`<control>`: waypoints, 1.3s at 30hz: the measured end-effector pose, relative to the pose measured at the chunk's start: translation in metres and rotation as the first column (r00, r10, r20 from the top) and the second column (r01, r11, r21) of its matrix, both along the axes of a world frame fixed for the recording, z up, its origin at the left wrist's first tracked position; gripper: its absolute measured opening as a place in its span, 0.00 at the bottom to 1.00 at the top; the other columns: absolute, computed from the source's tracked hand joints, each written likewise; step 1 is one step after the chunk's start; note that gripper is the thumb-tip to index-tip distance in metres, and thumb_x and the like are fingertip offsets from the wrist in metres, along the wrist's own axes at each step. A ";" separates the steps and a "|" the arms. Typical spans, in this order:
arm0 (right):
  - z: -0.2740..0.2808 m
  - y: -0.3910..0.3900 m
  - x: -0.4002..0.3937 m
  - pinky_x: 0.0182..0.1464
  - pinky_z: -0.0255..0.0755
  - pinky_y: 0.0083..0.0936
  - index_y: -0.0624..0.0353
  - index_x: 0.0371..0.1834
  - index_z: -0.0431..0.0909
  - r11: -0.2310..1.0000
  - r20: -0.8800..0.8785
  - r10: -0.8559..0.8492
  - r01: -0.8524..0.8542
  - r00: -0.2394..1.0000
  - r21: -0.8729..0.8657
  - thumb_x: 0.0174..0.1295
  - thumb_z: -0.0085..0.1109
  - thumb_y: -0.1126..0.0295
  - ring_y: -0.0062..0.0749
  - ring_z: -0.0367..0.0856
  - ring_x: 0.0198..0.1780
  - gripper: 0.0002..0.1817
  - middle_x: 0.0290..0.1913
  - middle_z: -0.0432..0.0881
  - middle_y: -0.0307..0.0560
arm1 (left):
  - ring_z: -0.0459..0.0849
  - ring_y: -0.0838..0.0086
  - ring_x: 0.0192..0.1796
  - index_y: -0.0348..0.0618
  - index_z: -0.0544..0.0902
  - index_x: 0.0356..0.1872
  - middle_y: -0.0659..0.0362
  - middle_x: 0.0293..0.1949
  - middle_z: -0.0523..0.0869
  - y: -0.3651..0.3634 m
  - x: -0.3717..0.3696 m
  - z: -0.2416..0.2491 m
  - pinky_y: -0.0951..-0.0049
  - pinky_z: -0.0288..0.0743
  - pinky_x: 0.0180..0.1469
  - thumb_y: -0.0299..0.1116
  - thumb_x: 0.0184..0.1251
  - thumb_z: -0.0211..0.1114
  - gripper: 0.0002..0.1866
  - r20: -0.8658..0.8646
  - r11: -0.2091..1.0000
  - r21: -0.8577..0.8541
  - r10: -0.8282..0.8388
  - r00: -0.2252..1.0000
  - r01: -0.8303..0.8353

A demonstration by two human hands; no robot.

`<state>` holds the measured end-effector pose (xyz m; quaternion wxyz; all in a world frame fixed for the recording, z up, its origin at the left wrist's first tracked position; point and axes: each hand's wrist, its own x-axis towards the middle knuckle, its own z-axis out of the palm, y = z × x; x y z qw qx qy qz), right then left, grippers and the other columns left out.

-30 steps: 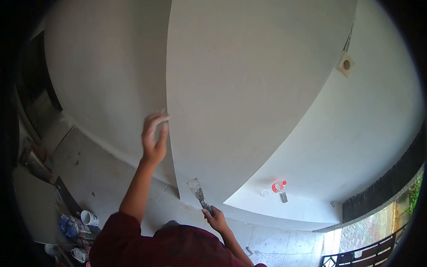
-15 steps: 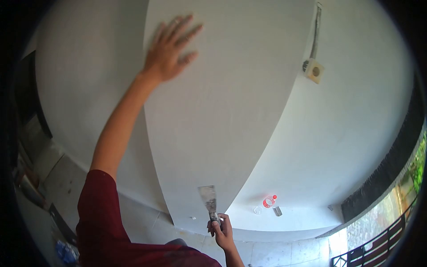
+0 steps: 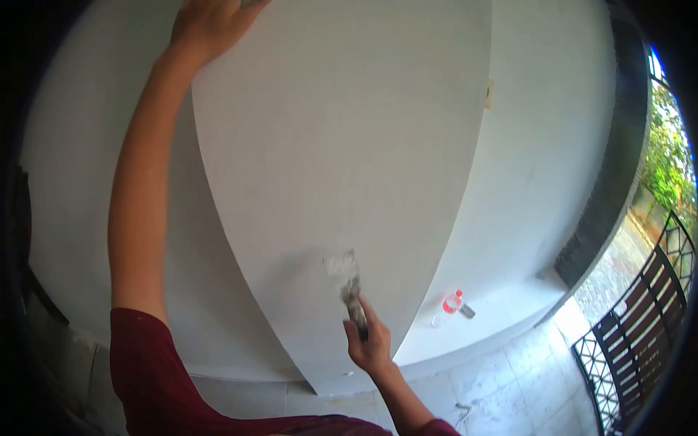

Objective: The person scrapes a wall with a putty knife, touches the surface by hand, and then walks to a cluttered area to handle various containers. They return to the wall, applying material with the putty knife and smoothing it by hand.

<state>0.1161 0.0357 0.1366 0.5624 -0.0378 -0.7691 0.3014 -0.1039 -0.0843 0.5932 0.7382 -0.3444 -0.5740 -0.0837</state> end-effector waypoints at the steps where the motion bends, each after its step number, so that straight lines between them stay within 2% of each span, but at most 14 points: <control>1: 0.008 -0.005 -0.013 0.38 0.79 0.31 0.60 0.70 0.68 0.998 -0.036 -0.035 0.037 0.999 0.055 0.61 0.65 0.77 0.49 0.86 0.35 0.32 0.41 0.85 0.61 | 0.47 0.63 0.82 0.55 0.54 0.79 0.60 0.81 0.51 -0.004 0.001 -0.003 0.58 0.37 0.83 0.55 0.80 0.40 0.32 -0.008 1.000 -0.014 0.004 1.000 -0.004; 3: 0.022 -0.016 -0.031 0.37 0.79 0.31 0.60 0.70 0.69 0.990 -0.065 -0.096 0.102 0.993 0.100 0.61 0.64 0.78 0.47 0.86 0.33 0.32 0.40 0.85 0.59 | 0.47 0.64 0.82 0.54 0.55 0.79 0.60 0.81 0.51 -0.008 -0.004 -0.006 0.59 0.37 0.83 0.54 0.80 0.40 0.32 -0.010 0.999 -0.039 -0.020 1.000 0.020; 5: 0.032 -0.029 -0.041 0.44 0.79 0.29 0.67 0.68 0.71 0.987 0.021 -0.143 0.141 0.990 0.081 0.62 0.59 0.81 0.44 0.88 0.41 0.28 0.47 0.85 0.65 | 0.48 0.64 0.82 0.53 0.56 0.79 0.59 0.81 0.52 -0.010 -0.011 -0.014 0.59 0.38 0.83 0.52 0.79 0.43 0.32 -0.031 0.998 -0.043 -0.038 0.999 0.037; 8: 0.049 -0.045 -0.054 0.42 0.78 0.26 0.67 0.69 0.71 0.989 0.042 -0.145 0.146 0.989 -0.016 0.64 0.57 0.81 0.36 0.88 0.40 0.27 0.44 0.86 0.64 | 0.49 0.63 0.81 0.52 0.59 0.78 0.58 0.80 0.55 -0.009 -0.018 -0.029 0.59 0.38 0.83 0.49 0.79 0.46 0.31 -0.098 0.992 -0.051 -0.116 0.988 0.112; 11: 0.075 -0.056 -0.066 0.40 0.76 0.23 0.67 0.69 0.71 0.987 0.005 -0.154 0.154 0.988 -0.051 0.66 0.56 0.79 0.29 0.86 0.37 0.26 0.46 0.86 0.64 | 0.51 0.63 0.81 0.51 0.62 0.76 0.58 0.79 0.57 -0.010 -0.018 -0.037 0.59 0.39 0.83 0.48 0.77 0.48 0.30 -0.065 0.980 -0.088 -0.184 0.981 0.178; 12: 0.083 -0.056 -0.072 0.40 0.76 0.23 0.67 0.69 0.71 0.986 0.004 -0.161 0.161 0.987 -0.052 0.66 0.56 0.79 0.29 0.86 0.37 0.26 0.46 0.86 0.64 | 0.51 0.63 0.81 0.51 0.62 0.76 0.58 0.79 0.57 -0.010 -0.018 -0.039 0.59 0.39 0.83 0.48 0.77 0.48 0.30 -0.067 0.979 -0.089 -0.191 0.979 0.185; 14: 0.102 -0.052 -0.084 0.34 0.75 0.25 0.59 0.72 0.68 0.969 -0.124 -0.230 0.239 0.965 0.060 0.65 0.57 0.79 0.41 0.82 0.27 0.30 0.35 0.85 0.59 | 0.53 0.62 0.81 0.50 0.65 0.75 0.57 0.78 0.59 -0.011 -0.018 -0.044 0.58 0.40 0.83 0.47 0.75 0.51 0.30 -0.060 0.959 -0.114 -0.269 0.961 0.261; 15: 0.114 -0.048 -0.091 0.34 0.75 0.24 0.59 0.72 0.69 0.957 -0.231 -0.230 0.263 0.945 0.123 0.67 0.56 0.78 0.38 0.82 0.26 0.28 0.36 0.86 0.61 | 0.53 0.62 0.81 0.50 0.65 0.75 0.57 0.78 0.59 -0.012 -0.018 -0.047 0.58 0.40 0.83 0.47 0.75 0.51 0.30 -0.059 0.957 -0.112 -0.275 0.960 0.268; 20: 0.143 -0.066 -0.079 0.34 0.75 0.23 0.59 0.71 0.70 0.964 -0.111 -0.262 0.264 0.959 0.002 0.67 0.54 0.78 0.32 0.82 0.24 0.26 0.38 0.86 0.64 | 0.55 0.61 0.80 0.48 0.70 0.71 0.56 0.76 0.64 -0.015 -0.020 -0.064 0.57 0.42 0.82 0.45 0.71 0.57 0.29 -0.049 0.911 -0.157 -0.394 0.918 0.382; 22: 0.134 -0.074 -0.071 0.34 0.75 0.22 0.59 0.71 0.71 0.952 0.038 -0.298 0.300 0.954 -0.055 0.68 0.54 0.77 0.31 0.83 0.24 0.26 0.37 0.86 0.64 | 0.56 0.61 0.79 0.47 0.71 0.70 0.56 0.76 0.64 -0.016 -0.019 -0.067 0.57 0.42 0.82 0.45 0.71 0.58 0.29 -0.034 0.900 -0.157 -0.417 0.908 0.407; 25: 0.127 -0.069 -0.074 0.34 0.75 0.23 0.59 0.71 0.71 0.936 -0.044 -0.346 0.348 0.937 0.056 0.69 0.54 0.76 0.30 0.83 0.25 0.25 0.36 0.87 0.62 | 0.56 0.61 0.79 0.47 0.72 0.70 0.56 0.75 0.65 -0.015 -0.020 -0.066 0.57 0.42 0.82 0.44 0.70 0.59 0.28 -0.028 0.888 -0.147 -0.444 0.896 0.435; 28: 0.150 -0.078 -0.070 0.34 0.76 0.23 0.58 0.71 0.71 0.946 0.017 -0.321 0.322 0.947 -0.031 0.69 0.53 0.76 0.29 0.83 0.25 0.25 0.34 0.87 0.62 | 0.56 0.61 0.79 0.47 0.72 0.70 0.56 0.75 0.65 -0.012 -0.022 -0.069 0.57 0.42 0.82 0.43 0.70 0.59 0.28 -0.026 0.881 -0.150 -0.458 0.889 0.449; 35: 0.139 -0.080 -0.069 0.34 0.76 0.24 0.58 0.71 0.71 0.935 0.058 -0.346 0.349 0.937 -0.064 0.70 0.53 0.75 0.27 0.83 0.25 0.25 0.33 0.86 0.63 | 0.55 0.61 0.80 0.48 0.71 0.70 0.56 0.76 0.64 -0.012 -0.022 -0.072 0.57 0.41 0.83 0.43 0.70 0.59 0.28 -0.020 0.881 -0.149 -0.456 0.890 0.448; 39: 0.151 -0.080 -0.068 0.35 0.77 0.24 0.58 0.71 0.71 0.936 0.052 -0.343 0.346 0.938 -0.068 0.70 0.53 0.74 0.29 0.86 0.27 0.25 0.36 0.87 0.65 | 0.55 0.61 0.80 0.48 0.71 0.71 0.56 0.76 0.64 -0.013 -0.019 -0.074 0.57 0.41 0.83 0.43 0.70 0.59 0.29 -0.034 0.894 -0.144 -0.433 0.901 0.424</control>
